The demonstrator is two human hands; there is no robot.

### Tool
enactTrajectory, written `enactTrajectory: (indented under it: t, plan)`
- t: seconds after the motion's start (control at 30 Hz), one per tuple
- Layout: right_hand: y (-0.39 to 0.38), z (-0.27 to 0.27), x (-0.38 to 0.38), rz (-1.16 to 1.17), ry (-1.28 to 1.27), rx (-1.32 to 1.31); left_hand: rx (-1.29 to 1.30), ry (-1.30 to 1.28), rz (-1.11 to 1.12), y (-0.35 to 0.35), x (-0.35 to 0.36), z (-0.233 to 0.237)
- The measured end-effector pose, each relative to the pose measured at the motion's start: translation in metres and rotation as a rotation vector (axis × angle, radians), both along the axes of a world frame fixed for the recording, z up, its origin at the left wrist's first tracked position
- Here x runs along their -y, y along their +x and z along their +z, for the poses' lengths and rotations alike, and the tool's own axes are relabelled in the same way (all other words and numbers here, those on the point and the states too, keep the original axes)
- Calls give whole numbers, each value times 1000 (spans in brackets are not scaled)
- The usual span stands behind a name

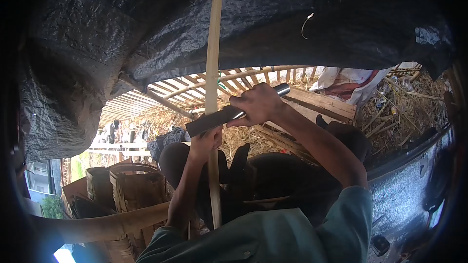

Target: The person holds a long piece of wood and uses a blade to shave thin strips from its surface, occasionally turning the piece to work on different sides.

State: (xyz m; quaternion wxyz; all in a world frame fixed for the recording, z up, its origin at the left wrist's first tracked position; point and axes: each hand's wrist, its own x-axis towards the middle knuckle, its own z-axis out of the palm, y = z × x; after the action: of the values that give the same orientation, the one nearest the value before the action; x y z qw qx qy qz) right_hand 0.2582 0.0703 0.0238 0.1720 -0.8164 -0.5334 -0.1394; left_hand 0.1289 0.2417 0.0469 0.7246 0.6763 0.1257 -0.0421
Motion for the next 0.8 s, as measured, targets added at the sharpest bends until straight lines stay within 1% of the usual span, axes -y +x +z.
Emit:
enactTrajectory:
  t: [0.1,0.13,0.23,0.33,0.43,0.5,0.53,0.63,0.67,0.7,0.77,0.8]
  plan:
    - [-12,-5,3,3,115,12,45,67,-10,-7,3,1]
    - [-19,-1,5,-24,74,-15,56,26,-25,-8,0,0]
    - [-20,-2,5,58,166,20,91,70,-52,-8,0,7]
    - [-18,5,8,2,115,16,73,11,-6,-8,-1,-3]
    - [15,-9,7,-263,90,-209,32,50,4,-5,8,10]
    - [33,-3,7,-323,269,1,21,9,25,-3,7,9]
    - [29,1,7,-322,270,-69,24,-15,31,-3,7,12]
    - [4,7,7,-238,141,-280,31,-56,16,-3,3,14]
    - [-5,15,11,-118,44,-319,35,-70,11,-4,3,13]
    - [-11,6,8,-64,138,-113,3,-55,8,-6,2,11]
    - [-16,-3,7,18,148,-75,-55,-21,4,-9,0,8]
    - [-10,-5,7,-8,167,-44,-48,5,15,-8,5,12]
